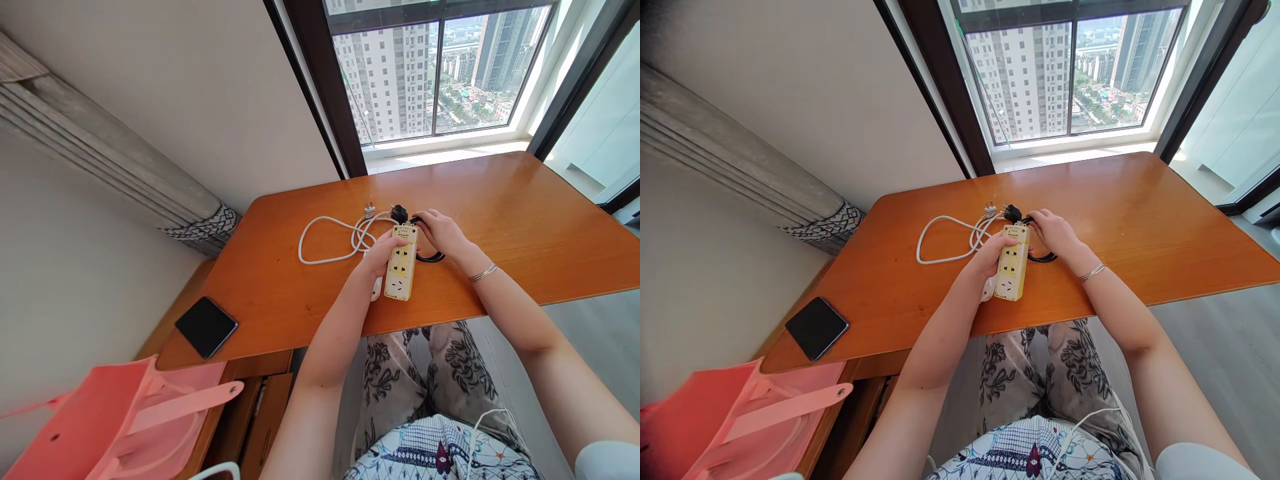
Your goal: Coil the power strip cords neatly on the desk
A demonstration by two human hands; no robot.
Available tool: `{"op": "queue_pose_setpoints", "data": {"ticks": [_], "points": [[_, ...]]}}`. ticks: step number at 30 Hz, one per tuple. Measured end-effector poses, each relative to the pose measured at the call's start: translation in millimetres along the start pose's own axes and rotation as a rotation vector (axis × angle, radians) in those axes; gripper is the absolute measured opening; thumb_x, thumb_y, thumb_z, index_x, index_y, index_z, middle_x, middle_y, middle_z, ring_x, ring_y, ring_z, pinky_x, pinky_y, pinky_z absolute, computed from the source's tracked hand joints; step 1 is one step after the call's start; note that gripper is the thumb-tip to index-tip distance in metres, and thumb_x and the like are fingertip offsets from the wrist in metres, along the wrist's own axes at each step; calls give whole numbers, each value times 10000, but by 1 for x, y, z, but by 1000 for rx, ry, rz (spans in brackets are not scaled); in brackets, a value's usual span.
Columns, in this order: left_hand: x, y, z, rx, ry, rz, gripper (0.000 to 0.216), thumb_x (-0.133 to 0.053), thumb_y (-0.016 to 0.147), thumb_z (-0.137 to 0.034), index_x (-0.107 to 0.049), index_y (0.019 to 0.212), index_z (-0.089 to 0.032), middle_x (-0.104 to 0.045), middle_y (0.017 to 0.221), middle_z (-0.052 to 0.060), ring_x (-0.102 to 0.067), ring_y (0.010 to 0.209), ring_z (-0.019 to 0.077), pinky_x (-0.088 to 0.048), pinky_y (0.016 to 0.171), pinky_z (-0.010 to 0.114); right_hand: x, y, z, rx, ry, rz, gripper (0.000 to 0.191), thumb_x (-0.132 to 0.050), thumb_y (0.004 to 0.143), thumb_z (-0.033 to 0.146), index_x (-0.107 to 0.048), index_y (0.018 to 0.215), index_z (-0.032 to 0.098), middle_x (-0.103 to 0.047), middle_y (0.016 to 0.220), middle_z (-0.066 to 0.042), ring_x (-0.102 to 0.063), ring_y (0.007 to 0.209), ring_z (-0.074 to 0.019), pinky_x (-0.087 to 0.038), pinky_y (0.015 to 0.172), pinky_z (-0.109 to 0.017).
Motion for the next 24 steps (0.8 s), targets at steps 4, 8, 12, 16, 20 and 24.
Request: {"op": "queue_pose_setpoints", "data": {"ticks": [4,8,12,16,20,24], "points": [[1,2,-1,-50,-71,-38,458,-718,563,-220,-561,993,-191,-784,849,74,-768,831,295,-570,726,382,-1,2,-8,-72,355,-138,383,-565,981,353,-645,1331,222,-668,1147,-116,-653,1051,-244,-542,966,-404],[5,5,-5,-126,-168,-112,455,-690,570,-236,-575,1007,-175,-787,820,89,-766,844,304,-569,768,406,-7,1,-16,-416,910,-214,447,-644,909,415,-566,1322,265,-635,1212,-76,-672,991,-198,-595,889,-391],[11,7,-10,-238,-203,-207,469,-679,564,-284,-594,1012,-176,-777,772,57,-765,842,289,-559,744,367,-13,1,-3,-624,1357,-58,295,-544,968,487,-605,1058,213,-661,851,-39,-686,777,-188,-625,781,-394],[12,8,-10,-279,-220,-223,465,-693,549,-294,-609,991,-177,-771,752,47,-765,842,288,-561,769,376,-13,1,10,-732,1687,-6,331,-427,1040,422,-632,960,174,-456,587,46,-513,537,-112,-574,670,-273],[8,8,-8,-256,-219,-157,460,-709,550,-261,-603,992,-187,-776,790,46,-766,906,299,-564,840,415,-11,0,10,-721,1578,-79,291,-527,1015,428,-586,844,200,-305,540,96,-299,441,-75,-471,531,-200],[4,6,-6,-265,-192,-135,471,-743,544,-239,-595,988,-185,-783,893,61,-760,973,316,-553,897,447,-10,-1,6,-655,1366,-120,381,-649,935,522,-497,757,221,-276,546,108,-263,446,-63,-473,522,-201]]}}
Point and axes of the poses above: each hand's wrist, its own y-axis towards the middle knuckle, its own x-axis out of the back of the hand, z = x × y, the point moved 4 cm from there along y, towards the middle knuckle
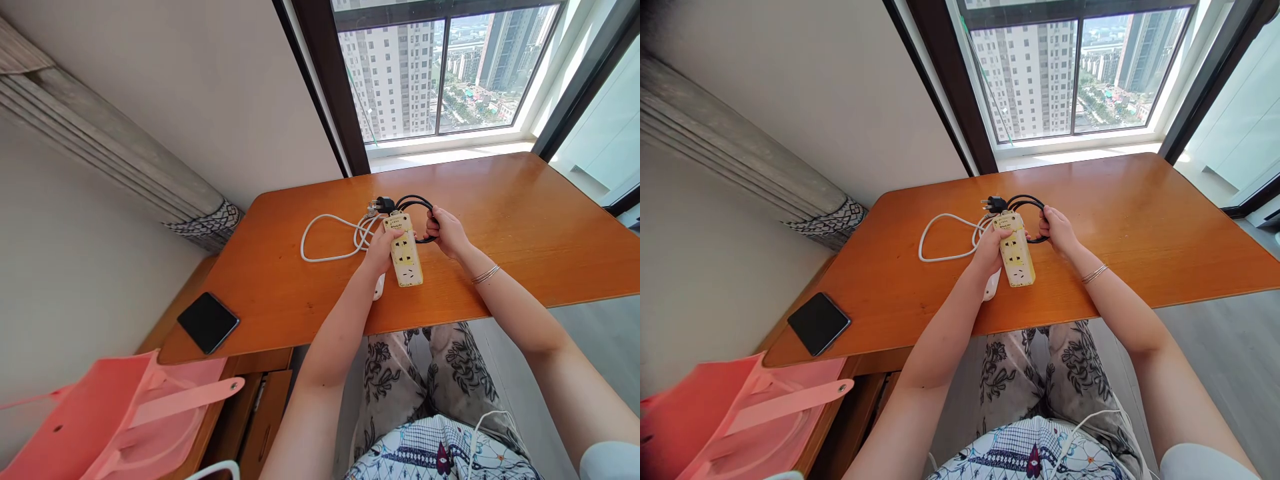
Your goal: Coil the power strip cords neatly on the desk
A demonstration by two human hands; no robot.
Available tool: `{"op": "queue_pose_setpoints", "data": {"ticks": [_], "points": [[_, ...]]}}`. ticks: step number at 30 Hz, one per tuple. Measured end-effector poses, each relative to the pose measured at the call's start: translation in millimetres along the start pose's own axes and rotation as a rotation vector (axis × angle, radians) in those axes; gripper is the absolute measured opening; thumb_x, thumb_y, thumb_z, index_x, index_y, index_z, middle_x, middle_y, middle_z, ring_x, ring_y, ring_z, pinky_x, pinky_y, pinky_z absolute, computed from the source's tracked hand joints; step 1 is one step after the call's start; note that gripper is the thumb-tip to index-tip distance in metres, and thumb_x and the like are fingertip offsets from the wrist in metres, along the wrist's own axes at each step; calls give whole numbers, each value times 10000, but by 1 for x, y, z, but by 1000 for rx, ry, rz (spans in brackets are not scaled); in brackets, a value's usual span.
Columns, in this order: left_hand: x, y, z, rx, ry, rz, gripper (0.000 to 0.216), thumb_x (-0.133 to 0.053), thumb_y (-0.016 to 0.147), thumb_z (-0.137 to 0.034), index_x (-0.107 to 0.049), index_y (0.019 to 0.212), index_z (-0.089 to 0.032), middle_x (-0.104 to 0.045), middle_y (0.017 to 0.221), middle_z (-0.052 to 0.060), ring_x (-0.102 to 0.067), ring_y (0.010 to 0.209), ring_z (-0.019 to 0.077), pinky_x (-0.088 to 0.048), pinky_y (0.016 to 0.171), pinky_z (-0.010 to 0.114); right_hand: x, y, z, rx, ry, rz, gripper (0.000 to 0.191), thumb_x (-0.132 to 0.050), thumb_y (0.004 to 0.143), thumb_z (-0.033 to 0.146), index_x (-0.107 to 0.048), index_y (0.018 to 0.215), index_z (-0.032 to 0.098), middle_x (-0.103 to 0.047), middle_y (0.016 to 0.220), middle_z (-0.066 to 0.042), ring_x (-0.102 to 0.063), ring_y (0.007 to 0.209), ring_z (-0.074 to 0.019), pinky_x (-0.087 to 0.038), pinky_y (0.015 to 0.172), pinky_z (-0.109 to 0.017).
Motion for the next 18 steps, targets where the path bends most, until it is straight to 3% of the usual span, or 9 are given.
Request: {"op": "queue_pose_setpoints", "data": {"ticks": [6,13,16,18], "points": [[-1,-1,1,-11,30,2,476,-748,544,-241,-603,994,-193,-763,916,55,-747,997,316,-544,902,450,4,5,-3,45,-178,-32,517,-681,865,641,-407,699,235,-318,543,103,-320,447,-62,-548,547,-246],[4,1,-3,0,69,-34,464,-755,535,-258,-606,971,-200,-737,834,22,-741,890,274,-548,798,384,8,10,-9,56,-194,8,489,-663,858,651,-453,721,231,-347,546,95,-393,456,-75,-575,574,-277],[5,1,-4,17,59,-31,472,-755,530,-256,-596,971,-199,-724,801,19,-739,854,272,-543,764,375,12,12,-11,74,-211,4,414,-617,887,614,-531,802,218,-389,575,79,-453,490,-91,-570,595,-284],[5,1,-3,39,61,-20,463,-754,530,-258,-594,960,-198,-716,788,16,-738,832,269,-547,758,382,16,12,-7,174,-383,-35,340,-631,886,527,-604,972,199,-514,679,39,-532,562,-117,-573,633,-305]]}}
Point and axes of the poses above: each hand's wrist, its own y-axis towards the middle knuckle, its own x-axis out of the back of the hand, z = x × y, the point moved 4 cm from there along y, towards the middle knuckle
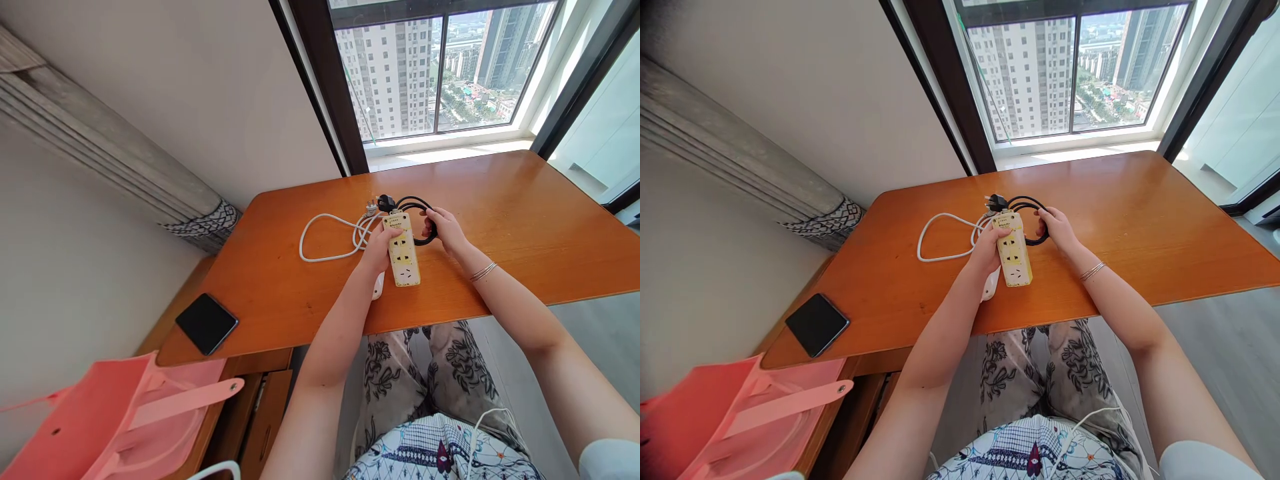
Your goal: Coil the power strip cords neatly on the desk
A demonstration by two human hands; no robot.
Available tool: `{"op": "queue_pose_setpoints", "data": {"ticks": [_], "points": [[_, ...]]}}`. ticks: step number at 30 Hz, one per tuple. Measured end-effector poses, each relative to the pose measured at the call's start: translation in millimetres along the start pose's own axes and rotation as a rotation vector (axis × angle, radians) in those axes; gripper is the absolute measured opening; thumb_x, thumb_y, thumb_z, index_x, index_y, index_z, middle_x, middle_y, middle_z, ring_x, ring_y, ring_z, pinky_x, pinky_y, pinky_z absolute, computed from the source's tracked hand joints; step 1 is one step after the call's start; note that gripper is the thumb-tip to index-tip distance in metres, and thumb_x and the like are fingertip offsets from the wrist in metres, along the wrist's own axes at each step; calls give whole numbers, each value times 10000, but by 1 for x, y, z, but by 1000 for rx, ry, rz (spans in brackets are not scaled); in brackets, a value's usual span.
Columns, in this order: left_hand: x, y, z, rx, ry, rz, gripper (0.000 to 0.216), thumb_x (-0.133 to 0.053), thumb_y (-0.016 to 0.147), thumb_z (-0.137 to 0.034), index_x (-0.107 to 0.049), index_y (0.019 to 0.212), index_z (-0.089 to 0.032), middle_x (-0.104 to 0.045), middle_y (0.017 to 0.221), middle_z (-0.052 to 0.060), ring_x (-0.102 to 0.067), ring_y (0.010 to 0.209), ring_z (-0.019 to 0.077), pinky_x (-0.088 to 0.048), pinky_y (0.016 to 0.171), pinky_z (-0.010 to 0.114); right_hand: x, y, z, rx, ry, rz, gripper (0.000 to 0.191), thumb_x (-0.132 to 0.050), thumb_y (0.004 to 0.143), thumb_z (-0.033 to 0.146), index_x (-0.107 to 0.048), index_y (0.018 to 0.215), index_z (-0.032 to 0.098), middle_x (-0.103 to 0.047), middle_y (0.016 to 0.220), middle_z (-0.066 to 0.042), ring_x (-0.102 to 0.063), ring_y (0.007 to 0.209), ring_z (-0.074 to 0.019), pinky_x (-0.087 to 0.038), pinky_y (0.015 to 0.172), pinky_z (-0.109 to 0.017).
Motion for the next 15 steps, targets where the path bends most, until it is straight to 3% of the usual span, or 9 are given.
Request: {"op": "queue_pose_setpoints", "data": {"ticks": [3,6,9,15], "points": [[-2,-1,3,47,32,39,435,-751,535,-265,-594,934,-192,-704,759,12,-736,836,273,-557,774,400,6,-3,11,273,-451,-47,549,-677,851,375,-562,1357,196,-664,1059,-79,-630,743,-173,-582,772,-372],[-5,-3,6,73,74,80,430,-758,528,-255,-606,923,-183,-709,755,16,-737,848,279,-560,784,404,2,-8,17,471,-783,48,639,-610,897,298,-489,1522,242,-615,1326,-133,-668,884,-219,-562,863,-391],[-8,-6,7,95,58,112,418,-763,530,-253,-617,916,-182,-740,801,40,-746,891,300,-565,808,419,2,-8,17,503,-874,88,540,-537,961,290,-549,1501,284,-655,1247,-118,-676,941,-246,-543,857,-357],[-10,-7,6,116,-12,167,442,-747,503,-179,-632,930,-163,-779,904,112,-739,1040,366,-562,903,483,6,-3,15,487,-783,69,351,-542,991,334,-723,1292,336,-688,1060,-83,-655,921,-231,-510,851,-318]]}}
Point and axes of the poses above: each hand's wrist, its own y-axis towards the middle knuckle, its own x-axis out of the back of the hand, z = x × y, the point moved 4 cm from there along y, towards the middle knuckle
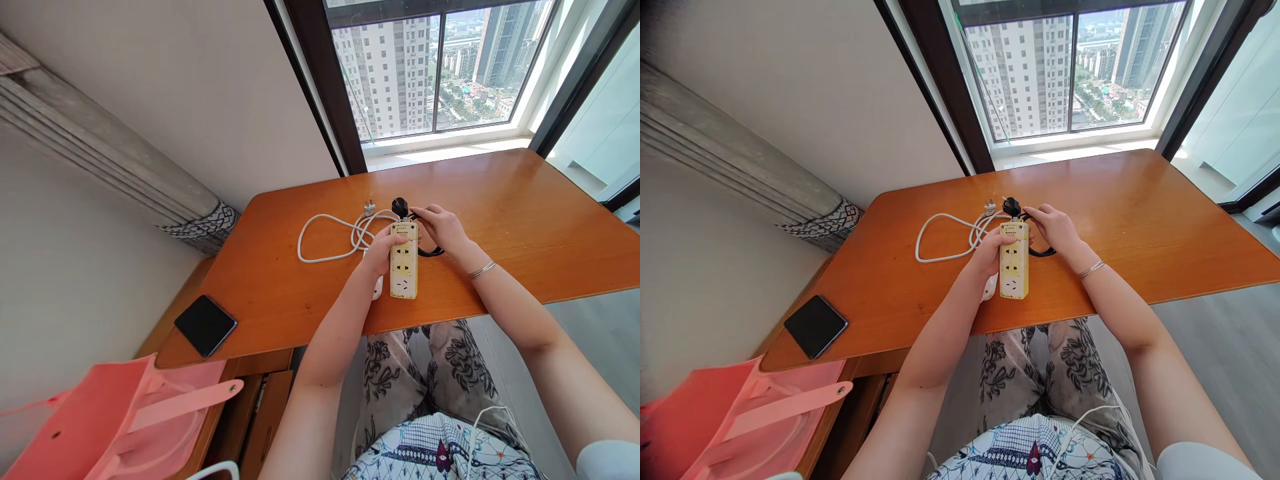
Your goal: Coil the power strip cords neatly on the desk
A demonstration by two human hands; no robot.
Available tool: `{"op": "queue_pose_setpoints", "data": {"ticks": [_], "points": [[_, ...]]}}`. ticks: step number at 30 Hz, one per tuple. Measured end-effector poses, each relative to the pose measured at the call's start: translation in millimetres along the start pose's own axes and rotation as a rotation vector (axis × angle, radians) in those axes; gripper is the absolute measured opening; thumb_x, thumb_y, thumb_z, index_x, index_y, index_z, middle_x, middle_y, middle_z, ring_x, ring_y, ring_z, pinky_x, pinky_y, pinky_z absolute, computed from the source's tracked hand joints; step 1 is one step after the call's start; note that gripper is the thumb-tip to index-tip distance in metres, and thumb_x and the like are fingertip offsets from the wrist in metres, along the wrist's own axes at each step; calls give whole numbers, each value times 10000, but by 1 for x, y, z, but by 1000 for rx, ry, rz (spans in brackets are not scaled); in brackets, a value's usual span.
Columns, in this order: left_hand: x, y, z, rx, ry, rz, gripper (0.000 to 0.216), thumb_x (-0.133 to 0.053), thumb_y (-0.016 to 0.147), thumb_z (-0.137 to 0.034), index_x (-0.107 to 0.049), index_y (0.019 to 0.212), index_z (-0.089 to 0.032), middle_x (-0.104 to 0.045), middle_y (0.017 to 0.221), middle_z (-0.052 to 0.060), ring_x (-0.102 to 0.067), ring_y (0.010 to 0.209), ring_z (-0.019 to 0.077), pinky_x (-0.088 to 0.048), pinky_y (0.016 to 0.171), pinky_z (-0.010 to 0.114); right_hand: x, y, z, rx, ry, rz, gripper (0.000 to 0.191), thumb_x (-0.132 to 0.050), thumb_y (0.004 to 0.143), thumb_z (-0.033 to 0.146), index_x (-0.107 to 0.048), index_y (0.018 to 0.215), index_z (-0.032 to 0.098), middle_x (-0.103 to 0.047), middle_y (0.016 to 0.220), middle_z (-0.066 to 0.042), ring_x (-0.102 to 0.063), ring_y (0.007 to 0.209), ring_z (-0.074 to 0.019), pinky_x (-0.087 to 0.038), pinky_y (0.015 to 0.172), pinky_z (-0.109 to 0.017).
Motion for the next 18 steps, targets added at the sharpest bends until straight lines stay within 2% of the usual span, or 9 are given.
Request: {"op": "queue_pose_setpoints", "data": {"ticks": [5,11,14,16,18], "points": [[1,1,-1,26,0,48,431,-725,495,-144,-669,922,-155,-796,997,144,-727,1094,374,-540,951,492,1,-1,2,10,10,28,348,-532,990,333,-744,1265,324,-676,1025,-83,-642,883,-212,-498,838,-304],[3,1,1,83,10,11,409,-729,494,-176,-641,893,-163,-798,922,134,-743,1029,375,-563,894,498,2,-1,4,7,77,57,399,-513,982,337,-720,1319,286,-657,1001,-87,-643,879,-216,-510,866,-344],[2,2,0,22,-33,-33,464,-709,504,-186,-639,963,-170,-796,913,113,-744,1030,363,-564,888,479,6,-1,3,-36,187,-70,466,-578,943,383,-653,1389,271,-645,1213,-111,-634,1052,-251,-506,982,-408],[2,3,-4,-87,-75,-77,516,-699,513,-191,-642,1026,-180,-794,903,89,-743,1036,344,-558,890,452,9,-1,0,-107,305,-223,553,-622,918,456,-574,1444,295,-566,1406,-118,-582,1205,-270,-482,1055,-445],[4,3,-11,-217,-127,-129,564,-701,524,-201,-640,1085,-198,-791,893,63,-738,1055,322,-552,899,424,5,-3,-2,-218,467,-321,613,-633,902,524,-505,1464,313,-495,1504,-117,-541,1287,-266,-482,1071,-450]]}}
Point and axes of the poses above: each hand's wrist, its own y-axis towards the middle knuckle, its own x-axis out of the back of the hand, z = x × y, the point moved 4 cm from there along y, towards the middle knuckle
